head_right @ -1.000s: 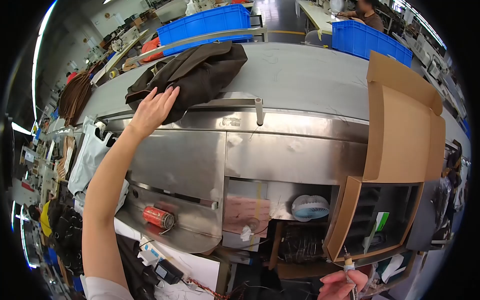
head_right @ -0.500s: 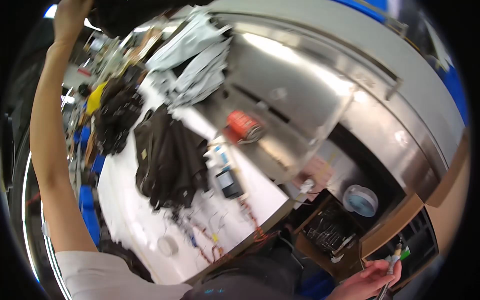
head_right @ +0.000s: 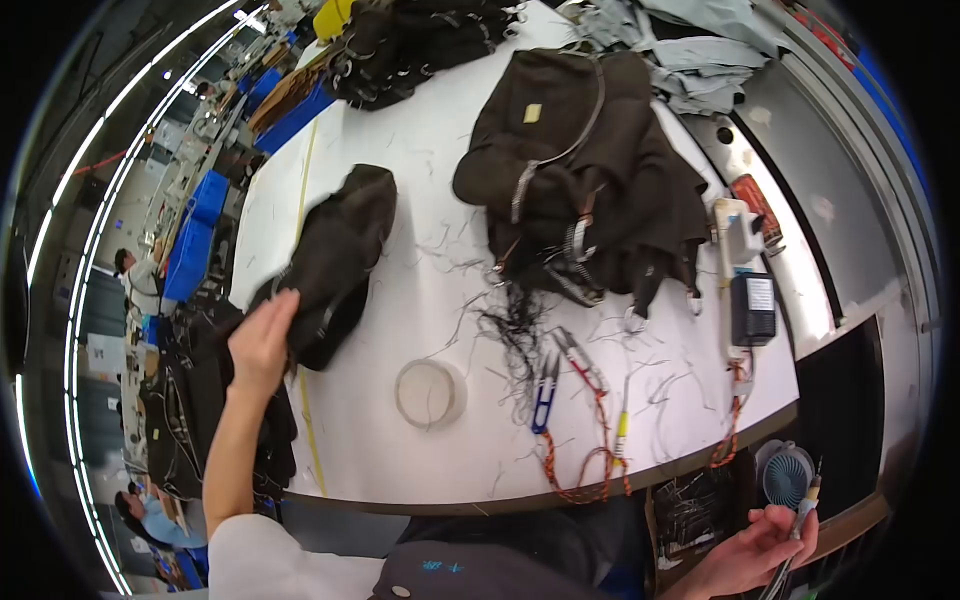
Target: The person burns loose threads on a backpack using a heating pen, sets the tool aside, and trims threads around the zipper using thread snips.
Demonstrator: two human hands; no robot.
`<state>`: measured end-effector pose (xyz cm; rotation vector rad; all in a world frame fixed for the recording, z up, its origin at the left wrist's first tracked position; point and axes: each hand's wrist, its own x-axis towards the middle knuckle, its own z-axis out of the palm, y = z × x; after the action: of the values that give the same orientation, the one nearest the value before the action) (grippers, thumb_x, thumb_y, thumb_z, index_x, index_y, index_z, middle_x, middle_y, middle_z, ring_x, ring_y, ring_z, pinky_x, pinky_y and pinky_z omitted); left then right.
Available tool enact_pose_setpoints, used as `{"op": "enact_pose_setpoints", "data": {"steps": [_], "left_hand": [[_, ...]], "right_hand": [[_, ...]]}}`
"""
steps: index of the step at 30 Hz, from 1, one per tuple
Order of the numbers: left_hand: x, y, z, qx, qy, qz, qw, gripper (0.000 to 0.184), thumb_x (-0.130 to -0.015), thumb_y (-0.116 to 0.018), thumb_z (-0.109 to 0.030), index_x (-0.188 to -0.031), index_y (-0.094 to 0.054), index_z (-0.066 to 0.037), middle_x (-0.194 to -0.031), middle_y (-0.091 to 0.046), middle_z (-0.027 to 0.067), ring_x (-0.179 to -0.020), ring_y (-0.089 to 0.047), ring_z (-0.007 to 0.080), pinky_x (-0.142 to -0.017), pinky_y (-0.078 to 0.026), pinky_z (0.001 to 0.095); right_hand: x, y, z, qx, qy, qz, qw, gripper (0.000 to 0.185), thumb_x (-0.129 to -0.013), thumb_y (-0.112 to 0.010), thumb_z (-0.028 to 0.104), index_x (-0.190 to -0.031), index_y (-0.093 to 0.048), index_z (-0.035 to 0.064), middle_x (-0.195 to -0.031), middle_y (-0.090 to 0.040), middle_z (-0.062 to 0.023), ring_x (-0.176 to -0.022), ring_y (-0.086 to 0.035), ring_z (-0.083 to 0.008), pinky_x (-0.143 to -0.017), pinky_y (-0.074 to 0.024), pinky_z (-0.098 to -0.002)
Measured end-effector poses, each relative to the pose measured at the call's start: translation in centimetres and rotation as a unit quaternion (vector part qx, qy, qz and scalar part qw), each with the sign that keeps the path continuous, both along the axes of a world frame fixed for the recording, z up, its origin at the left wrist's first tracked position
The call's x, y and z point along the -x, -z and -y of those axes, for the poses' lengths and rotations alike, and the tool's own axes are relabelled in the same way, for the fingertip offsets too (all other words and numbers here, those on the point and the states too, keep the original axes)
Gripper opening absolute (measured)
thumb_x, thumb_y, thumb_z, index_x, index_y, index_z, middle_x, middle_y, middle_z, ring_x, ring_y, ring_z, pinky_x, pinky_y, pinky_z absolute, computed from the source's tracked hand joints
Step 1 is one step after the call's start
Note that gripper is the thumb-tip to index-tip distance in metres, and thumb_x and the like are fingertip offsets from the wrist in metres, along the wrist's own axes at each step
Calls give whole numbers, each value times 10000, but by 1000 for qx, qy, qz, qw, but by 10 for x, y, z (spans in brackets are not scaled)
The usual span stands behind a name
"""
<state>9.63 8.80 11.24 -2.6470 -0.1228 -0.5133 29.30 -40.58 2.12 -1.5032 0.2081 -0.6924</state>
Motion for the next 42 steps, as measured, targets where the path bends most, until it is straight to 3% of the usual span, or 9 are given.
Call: {"op": "enact_pose_setpoints", "data": {"steps": [5, 11, 19, 21, 28, 31, 34, 38, 42], "left_hand": [[100, 74, 28, 139, -85, 4, 987, 493, -692, -690, -45, -1180, -623, -33, -1139, -647, 143, -972, -650, 304, -877, -530, 409], [153, 74, 50, 165, -220, 203, 940, 595, -722, -757, -206, -1234, -550, 13, -1192, -608, 176, -1059, -603, 351, -925, -475, 429], [168, 108, 33, 342, -203, 403, 824, 164, -838, -705, -156, -939, -708, -27, -929, -701, 131, -895, -676, 216, -800, -499, 298], [150, 72, 23, 434, -271, 426, 746, 181, -869, -690, -165, -938, -690, 3, -869, -701, 124, -805, -665, 144, -749, -490, 251], [110, -55, -200, 558, 87, 751, 342, 289, -966, -506, -225, -805, -543, 12, -711, -647, 135, -601, -619, 229, -556, -508, 323], [120, -183, -180, 425, 171, 756, 466, 345, -964, -487, -266, -800, -567, 27, -599, -493, 39, -537, -494, 136, -589, -491, 331], [100, -234, -92, 326, 280, 506, 748, 347, -1004, -493, -275, -879, -585, 36, -604, -406, -28, -553, -374, 69, -738, -467, 256], [64, -104, -18, 262, 126, 216, 932, 246, -962, -551, -274, -879, -621, -53, -555, -488, -9, -525, -460, 44, -496, -386, 238], [56, 68, 13, 526, 35, 63, 847, 263, -942, -587, -226, -784, -547, -18, -507, -458, 86, -447, -457, 140, -472, -391, 307]], "right_hand": [[57, 37, -58, 58, -86, 34, 994, 443, -1044, -366, 351, -1316, -463, 16, -897, -620, -64, -796, -550, -113, -707, -441, -214], [114, 59, -113, 144, -266, 235, 924, 430, -1029, -335, 416, -1220, -371, 33, -793, -642, -191, -463, -480, -136, -412, -386, -218], [181, 38, -115, 256, -436, 318, 802, 207, -993, -486, 241, -1042, -539, 48, -767, -696, -128, -447, -540, -125, -452, -439, -238], [184, 40, -99, 245, -437, 317, 805, 245, -997, -484, 247, -1108, -515, 31, -802, -698, -140, -475, -534, -114, -468, -435, -227], [205, 35, -65, 189, -381, 259, 867, 304, -999, -491, 286, -1132, -487, 12, -810, -692, -145, -492, -499, -99, -485, -414, -212], [203, 36, -48, 202, -350, 254, 879, 297, -999, -487, 286, -1116, -493, 13, -812, -691, -144, -465, -481, -92, -470, -406, -202], [200, 36, -47, 153, -350, 173, 908, 293, -1011, -450, 286, -1131, -475, 21, -808, -682, -142, -476, -459, -84, -526, -437, -223], [184, 35, -78, 96, -396, 145, 902, 278, -1012, -442, 268, -1150, -469, 28, -825, -683, -137, -501, -476, -74, -577, -470, -235], [156, 46, -133, 102, -480, 182, 852, 197, -942, -526, 83, -1131, -541, 27, -858, -699, -124, -561, -568, -103, -586, -503, -241]]}}
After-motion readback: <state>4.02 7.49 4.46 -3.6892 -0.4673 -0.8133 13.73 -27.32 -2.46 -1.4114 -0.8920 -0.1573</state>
